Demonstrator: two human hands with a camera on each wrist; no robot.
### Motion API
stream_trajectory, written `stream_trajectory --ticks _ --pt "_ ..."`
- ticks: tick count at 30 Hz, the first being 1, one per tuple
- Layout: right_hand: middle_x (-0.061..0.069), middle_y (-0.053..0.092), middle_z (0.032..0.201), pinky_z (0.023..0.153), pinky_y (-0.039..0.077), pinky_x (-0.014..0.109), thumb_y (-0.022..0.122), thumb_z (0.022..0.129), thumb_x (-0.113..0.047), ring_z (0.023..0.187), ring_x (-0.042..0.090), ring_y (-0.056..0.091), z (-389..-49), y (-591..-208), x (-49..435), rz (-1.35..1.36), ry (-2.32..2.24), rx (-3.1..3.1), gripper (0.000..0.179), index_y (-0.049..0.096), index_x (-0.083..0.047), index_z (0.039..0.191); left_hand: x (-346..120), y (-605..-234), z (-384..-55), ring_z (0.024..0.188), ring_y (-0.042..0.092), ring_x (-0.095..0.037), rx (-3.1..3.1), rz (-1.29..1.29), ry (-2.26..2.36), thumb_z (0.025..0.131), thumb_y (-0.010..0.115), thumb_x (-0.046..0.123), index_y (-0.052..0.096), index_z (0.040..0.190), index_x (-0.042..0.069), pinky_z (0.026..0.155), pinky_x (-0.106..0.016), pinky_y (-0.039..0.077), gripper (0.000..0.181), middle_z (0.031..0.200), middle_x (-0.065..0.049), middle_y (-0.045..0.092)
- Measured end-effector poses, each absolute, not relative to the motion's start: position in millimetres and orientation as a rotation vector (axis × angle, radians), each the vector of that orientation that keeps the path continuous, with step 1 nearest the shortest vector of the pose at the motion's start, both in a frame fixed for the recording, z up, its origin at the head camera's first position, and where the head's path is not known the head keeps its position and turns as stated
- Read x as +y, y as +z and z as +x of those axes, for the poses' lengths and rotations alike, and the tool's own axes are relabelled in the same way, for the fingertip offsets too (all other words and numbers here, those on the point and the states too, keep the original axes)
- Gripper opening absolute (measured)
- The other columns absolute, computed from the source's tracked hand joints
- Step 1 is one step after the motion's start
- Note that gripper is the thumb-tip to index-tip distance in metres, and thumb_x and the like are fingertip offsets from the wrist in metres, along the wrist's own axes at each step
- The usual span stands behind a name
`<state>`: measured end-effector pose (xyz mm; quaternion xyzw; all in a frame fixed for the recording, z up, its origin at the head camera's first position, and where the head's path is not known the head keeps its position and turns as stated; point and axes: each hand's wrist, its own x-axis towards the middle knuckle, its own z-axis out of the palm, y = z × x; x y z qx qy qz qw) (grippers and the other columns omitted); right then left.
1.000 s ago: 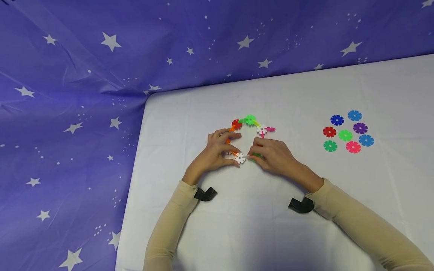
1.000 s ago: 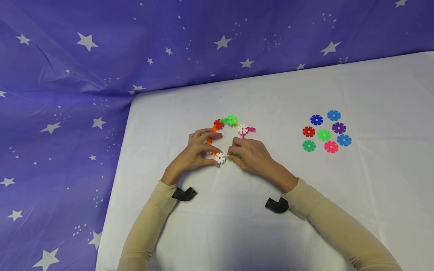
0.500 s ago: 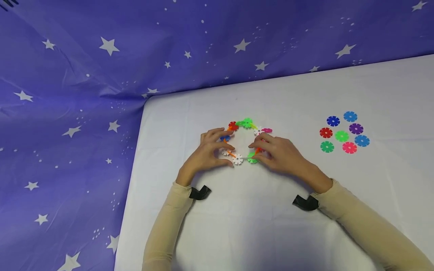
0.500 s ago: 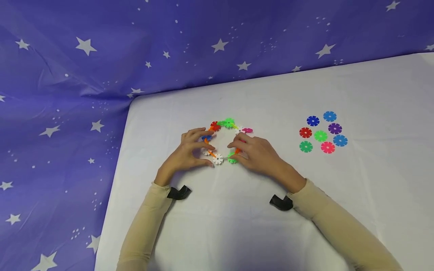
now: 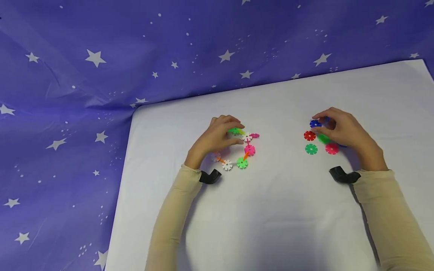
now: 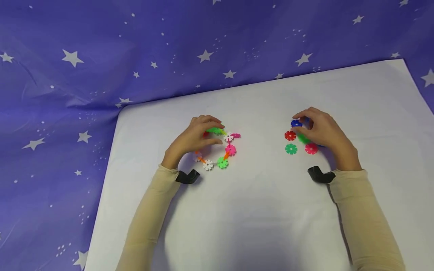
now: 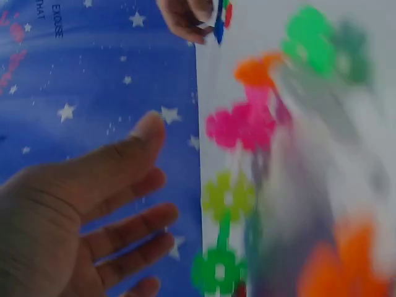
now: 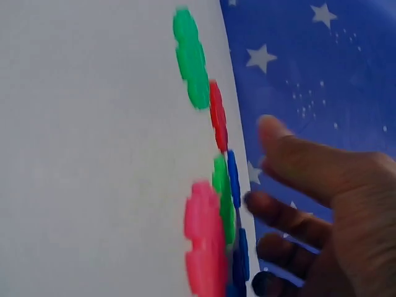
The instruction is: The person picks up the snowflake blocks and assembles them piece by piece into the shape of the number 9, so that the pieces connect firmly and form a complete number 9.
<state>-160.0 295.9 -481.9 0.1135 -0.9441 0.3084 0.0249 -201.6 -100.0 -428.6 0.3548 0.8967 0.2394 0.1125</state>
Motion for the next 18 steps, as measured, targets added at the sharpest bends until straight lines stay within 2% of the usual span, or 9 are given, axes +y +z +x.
stream_trajectory --ticks 5,11,18 --pt "0.009 0.059 0.096 0.062 0.037 0.023 0.084 0.077 -0.015 0.077 0.018 0.044 -159 -484 300 0.401 0.935 -3.021 0.035 0.071 -0.007 0.109 -75 -437 -206 0.126 0.047 -0.023 2.659 1.029 0.637 0.088 0.073 0.039 0.070 0.120 0.017 0.103 -0.046 0.026 0.039 0.127 -0.003 0.061" --pt "0.010 0.056 0.100 0.067 0.039 0.034 0.081 0.079 -0.012 0.080 0.021 0.047 -159 -480 287 0.433 0.855 -3.080 0.021 0.073 -0.010 0.099 -68 -449 -203 0.120 0.051 -0.022 2.686 1.040 0.625 0.093 0.067 0.031 0.075 0.109 0.020 0.101 -0.045 0.027 0.021 0.119 0.000 0.066" --pt "0.011 0.052 0.107 0.085 0.045 0.050 0.084 0.077 -0.021 0.099 0.028 0.054 -158 -479 286 0.414 0.909 -3.170 0.031 0.069 -0.009 0.101 -64 -463 -201 0.108 0.057 -0.017 2.731 1.027 0.704 0.093 0.067 0.029 0.076 0.104 0.019 0.098 -0.040 0.030 0.017 0.107 0.005 0.070"
